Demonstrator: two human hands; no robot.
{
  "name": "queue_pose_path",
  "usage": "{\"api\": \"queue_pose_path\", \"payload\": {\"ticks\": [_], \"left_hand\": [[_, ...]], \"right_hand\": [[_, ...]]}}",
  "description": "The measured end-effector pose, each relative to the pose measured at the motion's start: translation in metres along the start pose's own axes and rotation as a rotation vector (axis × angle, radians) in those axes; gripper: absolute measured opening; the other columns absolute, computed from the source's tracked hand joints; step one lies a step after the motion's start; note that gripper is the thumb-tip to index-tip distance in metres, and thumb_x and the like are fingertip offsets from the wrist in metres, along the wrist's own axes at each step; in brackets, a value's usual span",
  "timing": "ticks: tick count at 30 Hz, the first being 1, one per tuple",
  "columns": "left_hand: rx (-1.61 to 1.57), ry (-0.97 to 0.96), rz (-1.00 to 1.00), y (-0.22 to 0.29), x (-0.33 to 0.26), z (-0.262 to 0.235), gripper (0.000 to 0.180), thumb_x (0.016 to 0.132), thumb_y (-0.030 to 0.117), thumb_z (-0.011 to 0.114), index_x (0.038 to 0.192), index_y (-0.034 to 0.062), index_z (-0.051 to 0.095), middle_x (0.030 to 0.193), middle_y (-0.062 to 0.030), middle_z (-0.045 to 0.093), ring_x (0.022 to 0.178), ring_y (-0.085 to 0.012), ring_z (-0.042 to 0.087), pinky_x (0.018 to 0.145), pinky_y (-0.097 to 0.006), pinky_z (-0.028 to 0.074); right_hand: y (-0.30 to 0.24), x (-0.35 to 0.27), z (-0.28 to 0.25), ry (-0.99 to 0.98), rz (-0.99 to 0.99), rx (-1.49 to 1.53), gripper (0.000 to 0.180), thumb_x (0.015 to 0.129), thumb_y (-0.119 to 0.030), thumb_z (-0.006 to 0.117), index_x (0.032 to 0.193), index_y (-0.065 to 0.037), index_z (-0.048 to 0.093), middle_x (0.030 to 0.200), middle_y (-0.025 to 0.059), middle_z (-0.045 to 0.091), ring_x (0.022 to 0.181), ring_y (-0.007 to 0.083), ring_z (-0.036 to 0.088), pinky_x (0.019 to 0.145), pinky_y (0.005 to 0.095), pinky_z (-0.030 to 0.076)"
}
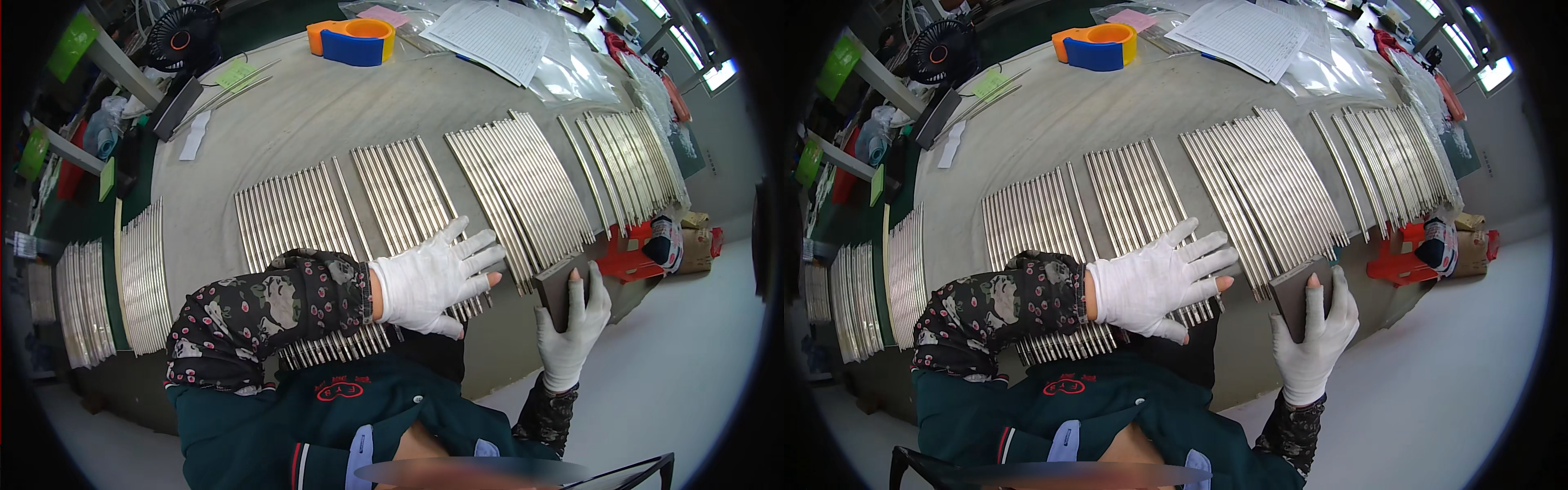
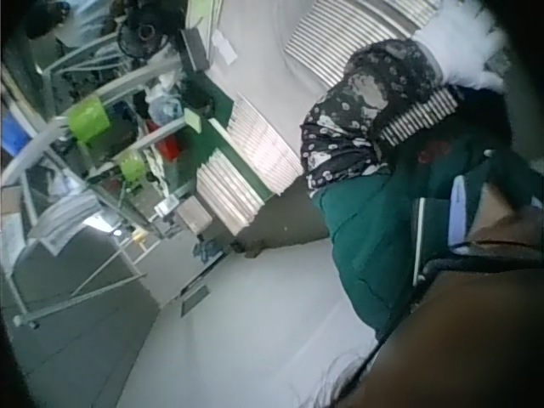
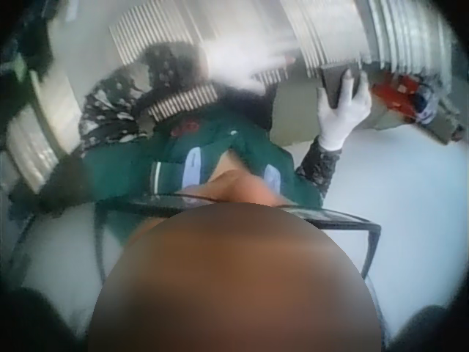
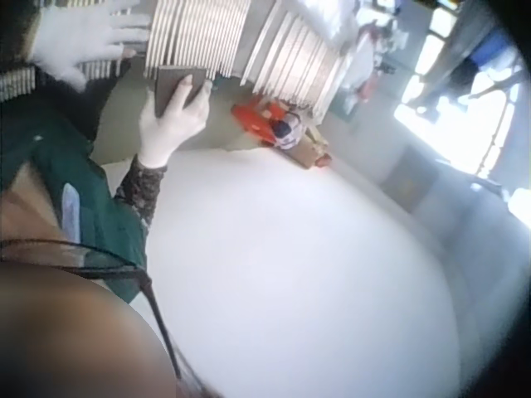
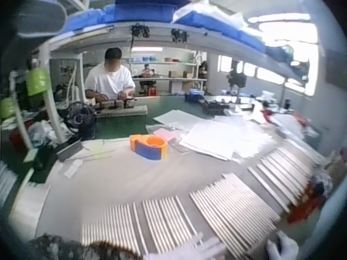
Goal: The recorder uses a sanding block to smooth the surfaces and ends of many thin wooden sticks laid out on a table.
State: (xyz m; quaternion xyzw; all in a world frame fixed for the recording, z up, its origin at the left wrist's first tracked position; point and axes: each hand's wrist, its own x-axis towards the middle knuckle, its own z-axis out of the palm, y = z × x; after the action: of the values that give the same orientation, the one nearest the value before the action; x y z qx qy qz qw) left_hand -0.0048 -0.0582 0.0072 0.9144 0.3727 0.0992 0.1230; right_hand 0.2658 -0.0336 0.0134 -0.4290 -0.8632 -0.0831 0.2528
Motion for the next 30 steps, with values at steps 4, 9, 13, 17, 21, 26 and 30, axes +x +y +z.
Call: {"api": "queue_pose_path", "payload": {"ticks": [4, 9, 13, 17, 21, 26, 30], "left_hand": [[0.020, 0.001, 0.007, -0.001, 0.002, -0.001, 0.080, 0.081, 0.056, 0.061, 0.138, 0.0029, 0.044, 0.148, -0.0201, 0.034, 0.140, -0.0349, 0.027, 0.112, -0.058, 0.021], [0.006, 0.024, 0.017, -0.002, 0.009, 0.001, 0.079, 0.081, 0.056, 0.061, 0.137, 0.0032, 0.046, 0.148, -0.0197, 0.033, 0.140, -0.0343, 0.027, 0.112, -0.058, 0.020], [-0.093, 0.032, 0.092, 0.017, 0.000, -0.004, 0.080, 0.080, 0.055, 0.063, 0.140, 0.0063, 0.043, 0.151, -0.0192, 0.028, 0.141, -0.0336, 0.025, 0.113, -0.058, 0.019], [-0.226, -0.056, 0.160, 0.031, -0.029, -0.015, 0.082, 0.076, 0.052, 0.068, 0.139, 0.0070, 0.041, 0.152, -0.0186, 0.028, 0.141, -0.0345, 0.025, 0.113, -0.058, 0.018], [-0.155, -0.053, 0.012, 0.016, -0.058, -0.005, 0.084, 0.075, 0.054, 0.068, 0.139, 0.0071, 0.040, 0.152, -0.0198, 0.027, 0.142, -0.0357, 0.025, 0.111, -0.061, 0.019], [-0.115, -0.049, 0.043, 0.015, -0.040, -0.006, 0.083, 0.076, 0.054, 0.068, 0.138, 0.0062, 0.041, 0.151, -0.0205, 0.028, 0.141, -0.0358, 0.025, 0.112, -0.060, 0.018], [-0.116, -0.023, 0.056, 0.010, -0.025, 0.000, 0.080, 0.077, 0.052, 0.068, 0.137, 0.0052, 0.044, 0.149, -0.0203, 0.031, 0.140, -0.0347, 0.027, 0.113, -0.058, 0.018]], "right_hand": [[-0.006, 0.004, 0.003, -0.016, -0.011, 0.021, 0.085, 0.062, -0.015, 0.079, 0.138, -0.015, 0.043, 0.141, 0.0210, 0.041, 0.119, 0.0379, 0.045, 0.096, 0.0474, 0.035], [-0.013, 0.010, 0.003, -0.033, -0.020, 0.021, 0.085, 0.062, -0.015, 0.080, 0.138, -0.015, 0.042, 0.140, 0.0212, 0.041, 0.119, 0.0373, 0.045, 0.095, 0.0473, 0.035], [-0.012, 0.013, 0.004, -0.010, -0.031, 0.031, 0.085, 0.062, -0.015, 0.081, 0.138, -0.015, 0.043, 0.140, 0.0209, 0.042, 0.119, 0.0368, 0.045, 0.095, 0.0466, 0.036], [-0.006, 0.009, 0.004, 0.001, -0.007, 0.008, 0.083, 0.064, -0.016, 0.082, 0.138, -0.015, 0.044, 0.140, 0.0199, 0.042, 0.119, 0.0367, 0.045, 0.095, 0.0460, 0.036], [-0.006, 0.007, 0.008, -0.012, 0.013, 0.023, 0.082, 0.066, -0.017, 0.082, 0.138, -0.016, 0.044, 0.140, 0.0195, 0.042, 0.119, 0.0365, 0.045, 0.096, 0.0462, 0.036], [-0.009, 0.013, 0.010, 0.008, -0.021, 0.044, 0.081, 0.067, -0.018, 0.081, 0.138, -0.015, 0.043, 0.140, 0.0197, 0.042, 0.118, 0.0362, 0.046, 0.095, 0.0459, 0.036], [-0.011, 0.012, 0.008, 0.001, -0.029, 0.034, 0.080, 0.068, -0.019, 0.081, 0.138, -0.015, 0.043, 0.140, 0.0199, 0.042, 0.118, 0.0363, 0.045, 0.095, 0.0460, 0.036]]}}
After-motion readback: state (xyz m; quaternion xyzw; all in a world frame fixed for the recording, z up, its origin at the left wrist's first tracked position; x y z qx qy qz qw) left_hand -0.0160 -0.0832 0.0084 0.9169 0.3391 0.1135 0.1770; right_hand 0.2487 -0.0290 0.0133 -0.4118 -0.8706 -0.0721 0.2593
